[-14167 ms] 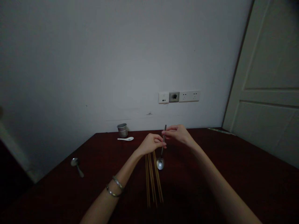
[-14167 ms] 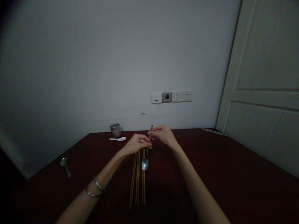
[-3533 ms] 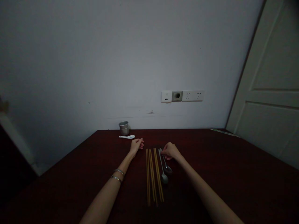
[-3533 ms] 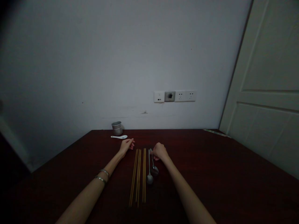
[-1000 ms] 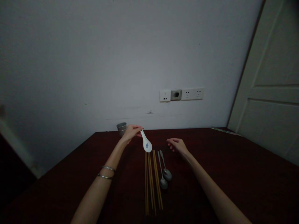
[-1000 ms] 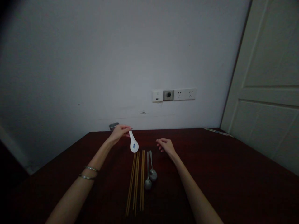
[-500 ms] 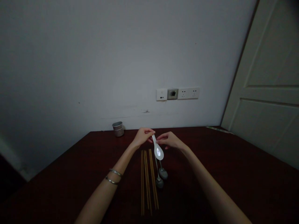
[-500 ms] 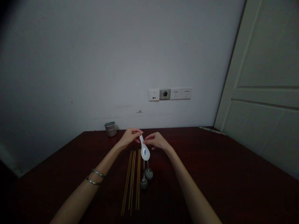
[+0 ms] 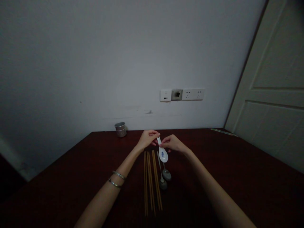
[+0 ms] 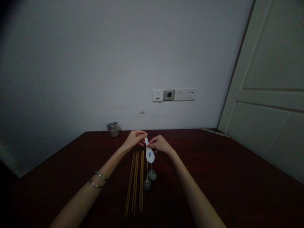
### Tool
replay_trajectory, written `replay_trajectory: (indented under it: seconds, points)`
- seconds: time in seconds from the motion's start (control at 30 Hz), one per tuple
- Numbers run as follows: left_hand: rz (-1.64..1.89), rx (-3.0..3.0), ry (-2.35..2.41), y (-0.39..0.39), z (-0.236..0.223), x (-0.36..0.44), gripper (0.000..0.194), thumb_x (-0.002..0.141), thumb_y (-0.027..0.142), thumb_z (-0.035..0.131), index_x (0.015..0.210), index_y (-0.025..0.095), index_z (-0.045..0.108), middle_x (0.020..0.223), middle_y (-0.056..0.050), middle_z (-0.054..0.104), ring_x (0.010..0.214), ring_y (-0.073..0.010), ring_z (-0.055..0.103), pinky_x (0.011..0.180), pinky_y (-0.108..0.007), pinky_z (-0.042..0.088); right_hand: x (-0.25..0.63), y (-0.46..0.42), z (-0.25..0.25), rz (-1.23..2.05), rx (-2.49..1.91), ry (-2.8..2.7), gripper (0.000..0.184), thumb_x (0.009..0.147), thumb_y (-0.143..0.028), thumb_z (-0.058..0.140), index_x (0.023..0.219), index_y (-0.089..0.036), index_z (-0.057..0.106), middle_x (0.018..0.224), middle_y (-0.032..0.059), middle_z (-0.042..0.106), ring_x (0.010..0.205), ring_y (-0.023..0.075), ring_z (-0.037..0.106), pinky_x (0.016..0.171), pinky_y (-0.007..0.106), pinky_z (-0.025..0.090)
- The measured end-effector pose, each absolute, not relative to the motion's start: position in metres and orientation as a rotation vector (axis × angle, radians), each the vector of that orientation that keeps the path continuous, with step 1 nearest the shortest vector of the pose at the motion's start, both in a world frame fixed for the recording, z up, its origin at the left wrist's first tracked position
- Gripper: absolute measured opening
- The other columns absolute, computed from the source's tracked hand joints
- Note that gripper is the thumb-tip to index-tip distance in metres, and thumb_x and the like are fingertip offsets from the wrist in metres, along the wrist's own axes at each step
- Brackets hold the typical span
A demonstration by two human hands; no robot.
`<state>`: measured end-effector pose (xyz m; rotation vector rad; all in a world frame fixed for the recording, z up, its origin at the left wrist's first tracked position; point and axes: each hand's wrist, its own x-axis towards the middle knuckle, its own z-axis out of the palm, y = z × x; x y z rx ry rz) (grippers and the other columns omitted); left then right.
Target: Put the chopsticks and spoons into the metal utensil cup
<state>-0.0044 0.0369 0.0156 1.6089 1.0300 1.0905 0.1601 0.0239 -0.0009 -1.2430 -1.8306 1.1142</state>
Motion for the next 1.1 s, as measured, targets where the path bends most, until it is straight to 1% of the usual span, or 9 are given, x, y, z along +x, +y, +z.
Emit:
replay_trajectory:
  seconds: [0.1, 0.27, 0.43, 0.7, 0.9, 1.1]
  points:
    - [1.043, 1.643, 1.109, 0.04, 0.018, -0.015, 0.022, 0.073, 0.029, 0.059, 0.083, 0.01, 0.06, 0.065, -0.004, 0.062, 0.049, -0.0082, 0.056, 0.042, -0.018, 0.046, 0.171, 0.027, -0.006, 1.189, -1.342, -1.809, 0.021, 0.059, -0.03, 0.068, 0.067, -0.011, 0.067, 0.053, 0.0018, 0.061, 0.044, 0.0066, 0.05, 0.036, 0.014, 0.04]
    - [0.822, 1.742, 1.26, 0.042, 0.02, -0.035, 0.013, 0.071, 0.022, 0.058, 0.067, 0.009, 0.059, 0.053, -0.002, 0.059, 0.041, -0.0073, 0.052, 0.039, -0.017, 0.042, 0.188, 0.027, -0.02, 1.373, -1.487, -1.684, 0.018, 0.055, -0.028, 0.071, 0.062, -0.012, 0.067, 0.056, 0.0028, 0.062, 0.048, 0.0066, 0.053, 0.038, 0.011, 0.04]
    - [0.691, 1.787, 1.356, 0.043, 0.013, -0.041, 0.016, 0.069, 0.021, 0.058, 0.058, 0.01, 0.058, 0.047, -0.001, 0.058, 0.039, -0.0079, 0.051, 0.039, -0.017, 0.041, 0.196, 0.032, -0.039, 1.494, -1.553, -1.572, 0.017, 0.052, -0.026, 0.073, 0.059, -0.012, 0.066, 0.053, 0.0021, 0.062, 0.045, 0.0055, 0.053, 0.037, 0.01, 0.04]
    - [0.599, 1.794, 1.389, 0.045, 0.006, -0.04, 0.018, 0.069, 0.019, 0.055, 0.055, 0.011, 0.058, 0.043, 0.0, 0.055, 0.036, -0.0081, 0.05, 0.038, -0.018, 0.041, 0.195, 0.036, -0.047, 1.526, -1.549, -1.525, 0.016, 0.053, -0.024, 0.073, 0.058, -0.01, 0.066, 0.047, -0.0001, 0.059, 0.04, 0.004, 0.049, 0.037, 0.01, 0.039]
    - [0.589, 1.755, 1.393, 0.052, -0.004, -0.042, 0.018, 0.068, 0.019, 0.056, 0.053, 0.01, 0.058, 0.042, -0.001, 0.055, 0.038, -0.0086, 0.051, 0.04, -0.019, 0.043, 0.192, 0.035, -0.047, 1.527, -1.509, -1.564, 0.017, 0.055, -0.024, 0.072, 0.051, -0.01, 0.063, 0.04, -0.0015, 0.055, 0.035, 0.0036, 0.045, 0.034, 0.011, 0.038]
    - [0.583, 1.736, 1.381, 0.06, -0.015, -0.046, 0.017, 0.067, 0.022, 0.059, 0.055, 0.01, 0.058, 0.044, -0.001, 0.057, 0.038, -0.0092, 0.052, 0.04, -0.02, 0.044, 0.186, 0.034, -0.044, 1.522, -1.58, -1.512, 0.014, 0.052, -0.019, 0.073, 0.052, -0.01, 0.063, 0.043, -0.0006, 0.058, 0.036, 0.0043, 0.049, 0.038, 0.012, 0.043]
